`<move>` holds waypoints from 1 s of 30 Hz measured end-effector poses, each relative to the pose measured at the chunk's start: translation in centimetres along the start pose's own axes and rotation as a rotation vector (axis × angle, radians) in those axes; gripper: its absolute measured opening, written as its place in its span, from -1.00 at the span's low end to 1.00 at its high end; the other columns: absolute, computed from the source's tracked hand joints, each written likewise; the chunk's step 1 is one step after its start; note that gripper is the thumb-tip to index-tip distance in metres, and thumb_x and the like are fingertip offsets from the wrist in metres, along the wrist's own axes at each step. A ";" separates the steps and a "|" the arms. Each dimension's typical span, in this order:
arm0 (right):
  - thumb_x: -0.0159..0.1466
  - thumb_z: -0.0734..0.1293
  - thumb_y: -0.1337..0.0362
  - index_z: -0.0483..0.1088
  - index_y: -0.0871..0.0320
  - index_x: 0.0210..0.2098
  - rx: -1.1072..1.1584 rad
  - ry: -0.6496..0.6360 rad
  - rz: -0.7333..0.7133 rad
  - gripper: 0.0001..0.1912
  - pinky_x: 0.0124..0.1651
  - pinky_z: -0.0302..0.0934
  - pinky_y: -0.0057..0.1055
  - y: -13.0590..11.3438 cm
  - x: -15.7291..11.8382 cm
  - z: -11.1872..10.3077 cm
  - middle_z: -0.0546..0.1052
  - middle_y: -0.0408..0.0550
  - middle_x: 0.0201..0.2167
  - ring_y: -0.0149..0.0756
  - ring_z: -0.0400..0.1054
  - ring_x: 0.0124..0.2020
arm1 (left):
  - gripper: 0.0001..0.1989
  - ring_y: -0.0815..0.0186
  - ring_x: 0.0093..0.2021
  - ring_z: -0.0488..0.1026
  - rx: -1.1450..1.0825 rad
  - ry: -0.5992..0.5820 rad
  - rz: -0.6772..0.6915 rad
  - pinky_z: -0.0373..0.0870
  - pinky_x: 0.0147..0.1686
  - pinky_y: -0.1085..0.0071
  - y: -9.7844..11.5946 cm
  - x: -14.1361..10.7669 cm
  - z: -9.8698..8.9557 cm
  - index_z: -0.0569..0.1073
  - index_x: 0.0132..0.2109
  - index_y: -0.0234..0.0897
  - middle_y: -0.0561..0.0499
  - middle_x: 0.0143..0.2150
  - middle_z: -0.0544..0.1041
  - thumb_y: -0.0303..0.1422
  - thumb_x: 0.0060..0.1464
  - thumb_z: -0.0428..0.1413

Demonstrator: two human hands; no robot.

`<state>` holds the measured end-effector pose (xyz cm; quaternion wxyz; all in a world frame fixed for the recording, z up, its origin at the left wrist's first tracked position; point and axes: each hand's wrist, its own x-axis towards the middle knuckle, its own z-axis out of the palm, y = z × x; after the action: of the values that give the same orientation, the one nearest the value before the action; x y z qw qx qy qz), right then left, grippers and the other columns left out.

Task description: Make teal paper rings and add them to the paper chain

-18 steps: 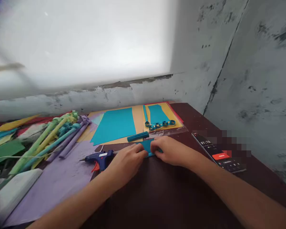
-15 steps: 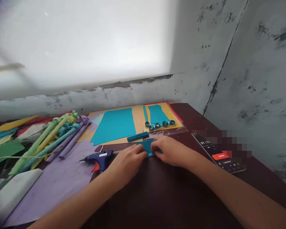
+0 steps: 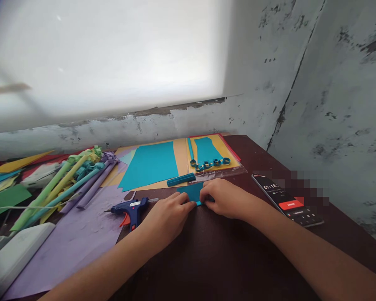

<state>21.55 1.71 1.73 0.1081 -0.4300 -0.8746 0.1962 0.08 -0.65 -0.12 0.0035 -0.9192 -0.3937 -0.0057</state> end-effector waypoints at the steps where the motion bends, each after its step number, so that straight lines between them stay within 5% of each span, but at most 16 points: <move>1: 0.24 0.34 0.48 0.58 0.15 -0.32 -0.003 -0.003 0.002 -0.82 -0.19 0.20 -0.41 0.0 0.0 0.0 0.58 -0.06 -0.28 -0.29 0.43 -0.27 | -0.73 0.10 -0.11 0.49 0.001 0.000 0.007 0.57 -0.18 0.16 0.0 0.0 0.0 0.53 -0.03 -0.27 -0.09 -0.13 0.51 -0.57 0.23 0.01; 13: 0.21 0.33 0.46 0.58 0.15 -0.34 -0.024 -0.026 0.087 -0.82 -0.22 0.21 -0.40 0.6 -0.3 -0.7 0.62 -0.07 -0.32 -0.27 0.45 -0.29 | -0.78 0.09 -0.12 0.47 0.040 -0.001 0.042 0.58 -0.17 0.17 0.4 0.1 0.6 0.48 -0.12 -0.33 -0.12 -0.11 0.49 -0.62 0.19 0.01; 19: 0.24 0.34 0.38 0.66 0.10 -0.24 0.002 -0.078 0.118 -0.78 -0.20 0.25 -0.40 0.7 -0.8 -1.5 0.65 -0.05 -0.23 -0.23 0.50 -0.24 | -0.62 0.08 -0.08 0.46 0.130 -0.006 0.057 0.58 -0.21 0.19 0.9 0.2 0.3 0.38 0.21 -0.34 -0.15 -0.05 0.48 -0.54 0.30 -0.02; 25: 0.24 0.36 0.30 0.66 -0.01 -0.10 0.066 -0.143 0.178 -0.71 -0.19 0.30 -0.42 1.6 -1.7 -2.2 0.69 -0.13 -0.17 -0.24 0.54 -0.22 | -0.64 0.10 -0.09 0.46 0.178 0.000 0.080 0.57 -0.20 0.20 1.0 0.3 0.6 0.38 0.23 -0.38 -0.17 -0.04 0.46 -0.51 0.34 -0.04; 30: 0.24 0.37 0.28 0.66 0.03 -0.09 0.031 -0.078 0.193 -0.71 -0.09 0.35 -0.37 2.0 -2.0 -2.6 0.69 -0.07 -0.13 -0.15 0.56 -0.14 | -0.62 0.12 -0.10 0.46 0.199 -0.010 0.080 0.56 -0.21 0.24 1.0 0.3 0.6 0.37 0.24 -0.39 -0.18 -0.04 0.47 -0.51 0.33 -0.03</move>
<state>25.16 1.86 3.10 0.0612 -0.5024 -0.8296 0.2357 1.03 -1.11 -0.77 0.0933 -0.9292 -0.3555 0.0381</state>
